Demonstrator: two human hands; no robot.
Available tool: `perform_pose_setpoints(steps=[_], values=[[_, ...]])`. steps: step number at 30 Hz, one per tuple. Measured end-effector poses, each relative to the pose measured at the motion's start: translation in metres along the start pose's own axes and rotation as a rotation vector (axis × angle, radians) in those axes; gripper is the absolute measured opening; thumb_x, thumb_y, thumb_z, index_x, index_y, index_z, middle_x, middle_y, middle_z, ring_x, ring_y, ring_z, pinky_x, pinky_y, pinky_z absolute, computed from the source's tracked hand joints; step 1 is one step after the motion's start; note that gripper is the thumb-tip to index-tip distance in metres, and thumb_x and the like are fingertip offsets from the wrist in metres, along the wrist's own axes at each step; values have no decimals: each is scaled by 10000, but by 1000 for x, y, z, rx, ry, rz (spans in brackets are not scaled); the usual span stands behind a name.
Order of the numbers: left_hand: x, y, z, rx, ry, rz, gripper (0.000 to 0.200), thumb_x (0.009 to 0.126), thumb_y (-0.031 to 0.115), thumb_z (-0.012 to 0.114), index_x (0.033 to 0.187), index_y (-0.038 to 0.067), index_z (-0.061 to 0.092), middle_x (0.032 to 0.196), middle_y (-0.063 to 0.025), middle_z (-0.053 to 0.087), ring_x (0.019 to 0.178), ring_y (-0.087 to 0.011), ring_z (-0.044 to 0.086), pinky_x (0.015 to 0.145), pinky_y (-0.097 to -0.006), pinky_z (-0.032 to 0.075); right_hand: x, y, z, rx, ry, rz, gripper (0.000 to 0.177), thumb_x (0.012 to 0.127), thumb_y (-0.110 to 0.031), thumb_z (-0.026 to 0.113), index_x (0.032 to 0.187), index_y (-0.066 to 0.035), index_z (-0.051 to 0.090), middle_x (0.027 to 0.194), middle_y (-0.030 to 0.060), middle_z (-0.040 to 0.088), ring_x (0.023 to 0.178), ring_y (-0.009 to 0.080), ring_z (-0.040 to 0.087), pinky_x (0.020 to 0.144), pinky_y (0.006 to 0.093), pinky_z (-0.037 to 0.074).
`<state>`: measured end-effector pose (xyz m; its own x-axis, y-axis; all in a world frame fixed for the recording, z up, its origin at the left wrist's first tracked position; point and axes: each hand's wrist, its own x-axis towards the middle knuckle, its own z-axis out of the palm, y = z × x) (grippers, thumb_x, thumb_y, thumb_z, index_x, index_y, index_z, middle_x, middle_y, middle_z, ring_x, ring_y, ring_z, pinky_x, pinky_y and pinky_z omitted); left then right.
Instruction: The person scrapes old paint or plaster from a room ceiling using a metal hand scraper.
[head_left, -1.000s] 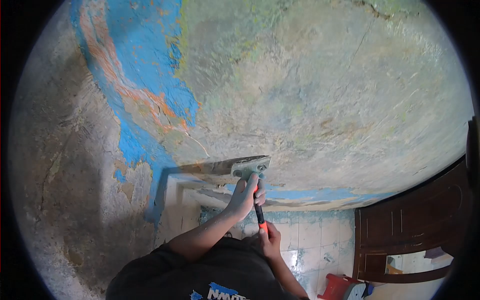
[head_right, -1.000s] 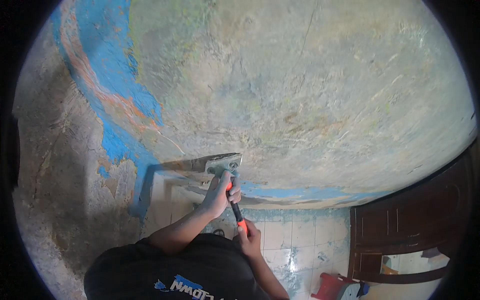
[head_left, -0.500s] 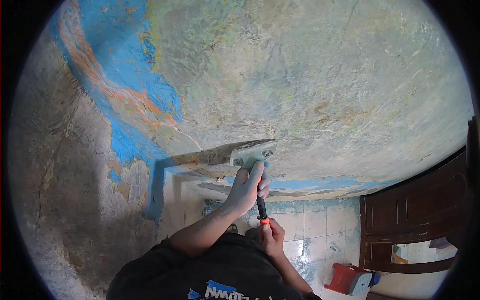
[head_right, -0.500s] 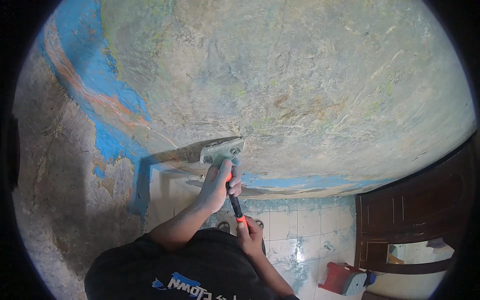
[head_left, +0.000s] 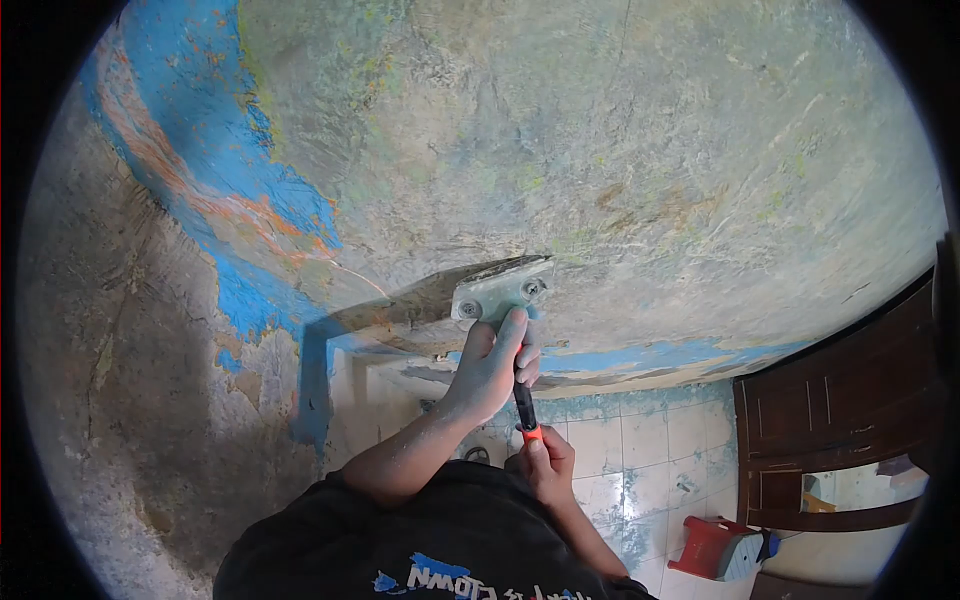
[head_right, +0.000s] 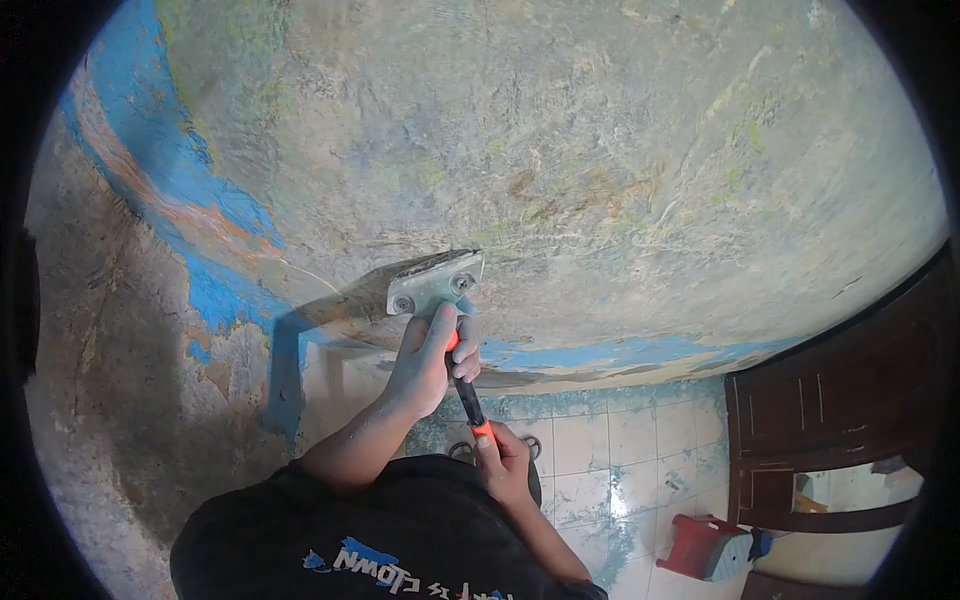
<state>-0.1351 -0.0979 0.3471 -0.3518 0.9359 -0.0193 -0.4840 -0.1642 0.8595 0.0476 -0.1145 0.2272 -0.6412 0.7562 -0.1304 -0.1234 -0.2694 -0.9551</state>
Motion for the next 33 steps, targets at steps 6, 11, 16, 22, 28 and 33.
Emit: perform_pose_setpoints(steps=[6, 11, 16, 22, 28, 33], values=[[0, 9, 4, -134, -53, -16, 325, 1025, 416, 419, 1007, 101, 498, 638, 9, 389, 515, -99, 370, 530, -280, 353, -3, -15, 0, -40, -18, -13, 312, 975, -272, 565, 1114, 5, 597, 678, -33, 505, 562, 40, 450, 514, 205, 362], [2, 8, -6, -295, -270, -105, 326, 1026, 417, 404, 1086, 110, 497, 652, 13, 372, 544, -94, 362, 556, -271, 341, -10, -22, -6, 29, -21, 75, 296, 978, -263, 561, 1092, 7, 601, 672, -36, 501, 550, 38, 440, 495, 205, 347], [4, 4, -7, -279, -281, -45, 358, 1027, 442, 384, 1054, 101, 491, 658, 16, 371, 539, -92, 352, 551, -267, 330, -6, -25, -5, 18, -18, 40, 287, 978, -252, 563, 1079, 12, 615, 671, -35, 502, 548, 38, 437, 496, 207, 347], [9, -4, -7, -280, -289, -62, 372, 1026, 457, 372, 984, 101, 471, 652, 18, 365, 526, -85, 334, 543, -265, 317, -5, -20, -12, -39, 5, 36, 273, 975, -239, 563, 1066, 12, 623, 672, -38, 501, 554, 34, 435, 496, 208, 341], [14, 10, 3, -239, -291, -36, 509, 1021, 488, 377, 682, 108, 390, 592, 38, 336, 519, -82, 337, 532, -252, 309, 0, -25, -6, -80, 24, -23, 256, 975, -230, 562, 1065, 0, 628, 655, -46, 496, 548, 28, 427, 497, 207, 337], [10, -6, -2, -245, -252, -57, 437, 1017, 478, 394, 799, 100, 419, 635, 28, 340, 527, -78, 335, 536, -258, 310, -3, -17, -11, -66, 33, 44, 247, 979, -226, 554, 1056, -3, 627, 648, -47, 490, 536, 27, 419, 493, 203, 332]])
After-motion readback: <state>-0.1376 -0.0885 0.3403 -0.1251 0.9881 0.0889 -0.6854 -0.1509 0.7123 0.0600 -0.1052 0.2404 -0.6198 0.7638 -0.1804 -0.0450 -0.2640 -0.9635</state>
